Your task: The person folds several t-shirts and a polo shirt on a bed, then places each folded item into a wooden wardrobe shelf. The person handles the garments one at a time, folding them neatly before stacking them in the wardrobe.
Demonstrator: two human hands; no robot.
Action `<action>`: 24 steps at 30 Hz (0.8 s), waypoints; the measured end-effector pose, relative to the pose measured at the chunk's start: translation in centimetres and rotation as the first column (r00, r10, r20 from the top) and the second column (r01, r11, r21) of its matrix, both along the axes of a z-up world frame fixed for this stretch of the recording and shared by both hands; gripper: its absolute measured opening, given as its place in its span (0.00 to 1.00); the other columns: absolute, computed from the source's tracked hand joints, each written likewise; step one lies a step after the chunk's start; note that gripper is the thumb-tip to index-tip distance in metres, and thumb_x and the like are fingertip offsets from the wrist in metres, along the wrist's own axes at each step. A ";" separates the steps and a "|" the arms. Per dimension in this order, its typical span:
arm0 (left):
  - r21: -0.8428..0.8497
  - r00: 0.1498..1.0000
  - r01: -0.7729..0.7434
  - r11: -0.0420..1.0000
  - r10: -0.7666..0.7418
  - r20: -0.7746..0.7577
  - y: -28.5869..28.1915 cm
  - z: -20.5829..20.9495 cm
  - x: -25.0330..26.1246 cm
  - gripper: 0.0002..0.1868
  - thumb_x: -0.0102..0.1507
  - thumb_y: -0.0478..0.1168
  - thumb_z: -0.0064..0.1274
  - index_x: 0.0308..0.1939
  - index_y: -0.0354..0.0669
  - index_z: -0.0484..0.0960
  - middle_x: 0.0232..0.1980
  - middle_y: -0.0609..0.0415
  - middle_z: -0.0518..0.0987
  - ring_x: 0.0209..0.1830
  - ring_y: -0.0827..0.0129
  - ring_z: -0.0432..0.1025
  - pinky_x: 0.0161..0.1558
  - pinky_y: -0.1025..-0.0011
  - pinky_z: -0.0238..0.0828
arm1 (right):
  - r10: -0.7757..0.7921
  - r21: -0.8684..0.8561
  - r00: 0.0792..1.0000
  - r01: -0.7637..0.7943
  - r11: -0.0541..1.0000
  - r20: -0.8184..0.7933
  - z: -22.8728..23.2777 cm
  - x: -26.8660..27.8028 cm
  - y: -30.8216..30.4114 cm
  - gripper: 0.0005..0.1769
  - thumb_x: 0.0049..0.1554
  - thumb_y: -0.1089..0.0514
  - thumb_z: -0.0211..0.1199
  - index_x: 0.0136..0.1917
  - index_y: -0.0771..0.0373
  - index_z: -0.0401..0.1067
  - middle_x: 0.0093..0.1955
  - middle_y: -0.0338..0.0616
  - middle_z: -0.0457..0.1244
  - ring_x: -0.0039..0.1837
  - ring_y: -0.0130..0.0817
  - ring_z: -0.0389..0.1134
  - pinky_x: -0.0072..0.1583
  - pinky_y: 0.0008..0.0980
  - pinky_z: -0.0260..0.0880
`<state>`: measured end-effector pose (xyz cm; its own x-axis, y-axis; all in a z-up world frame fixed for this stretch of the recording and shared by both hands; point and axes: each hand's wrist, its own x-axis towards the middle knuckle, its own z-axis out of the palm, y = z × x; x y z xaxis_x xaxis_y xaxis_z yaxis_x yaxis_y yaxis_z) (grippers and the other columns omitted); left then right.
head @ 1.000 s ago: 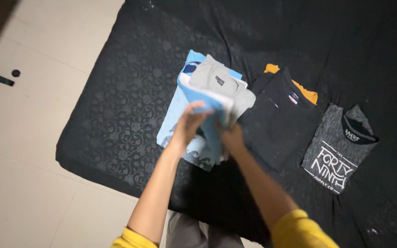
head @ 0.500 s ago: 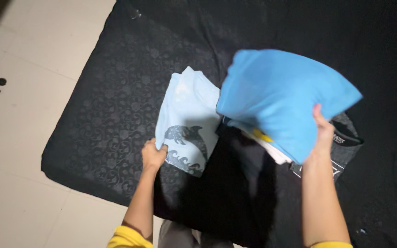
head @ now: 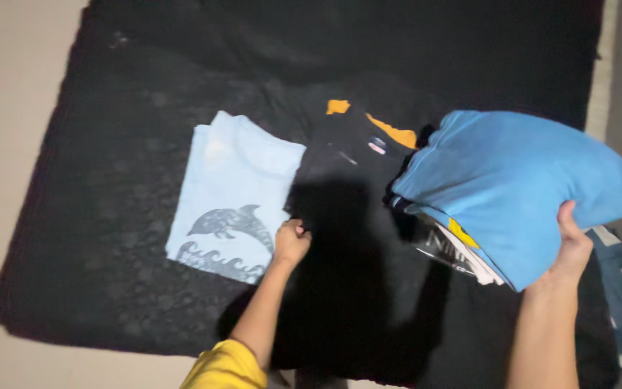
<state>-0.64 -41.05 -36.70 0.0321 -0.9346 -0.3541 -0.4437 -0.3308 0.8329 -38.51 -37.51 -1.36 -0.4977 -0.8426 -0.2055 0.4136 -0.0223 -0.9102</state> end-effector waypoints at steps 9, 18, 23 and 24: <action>0.326 0.826 -0.552 0.768 0.557 0.088 -0.3 0.7 -9.5 0.43 0.48 0.48 0.75 0.57 0.25 0.70 0.52 0.34 0.78 0.52 0.46 0.75 0.56 0.57 0.70 | -0.109 0.062 0.991 0.105 0.993 0.077 -0.9 -6.7 5.1 0.30 0.66 0.53 0.62 0.75 0.71 0.62 0.72 0.55 0.64 0.73 0.49 0.66 0.76 0.47 0.63; 0.145 0.879 -0.407 0.902 0.344 0.330 -0.5 0.1 -11.6 0.30 0.63 0.58 0.60 0.50 0.29 0.81 0.52 0.25 0.73 0.51 0.35 0.72 0.56 0.52 0.71 | -0.047 0.055 0.998 0.045 0.997 0.037 -1.5 -10.6 5.1 0.34 0.64 0.55 0.66 0.77 0.69 0.60 0.71 0.54 0.63 0.72 0.49 0.65 0.74 0.50 0.64; 0.346 0.786 -0.273 0.898 0.415 -0.458 -3.1 5.6 -12.0 0.21 0.67 0.49 0.56 0.46 0.31 0.74 0.42 0.37 0.71 0.35 0.49 0.72 0.41 0.54 0.78 | 0.009 0.145 1.000 -0.010 0.989 0.007 -0.9 -12.7 2.7 0.36 0.60 0.55 0.67 0.77 0.68 0.60 0.71 0.54 0.63 0.71 0.50 0.65 0.73 0.50 0.64; 0.400 0.680 -0.208 0.892 0.426 -0.596 -3.9 8.2 -11.8 0.18 0.67 0.47 0.55 0.46 0.32 0.74 0.41 0.40 0.72 0.33 0.53 0.72 0.40 0.57 0.79 | 0.014 0.177 1.000 -0.013 0.984 -0.005 -0.6 -13.2 2.0 0.36 0.60 0.55 0.67 0.77 0.68 0.60 0.71 0.54 0.63 0.71 0.49 0.65 0.73 0.50 0.64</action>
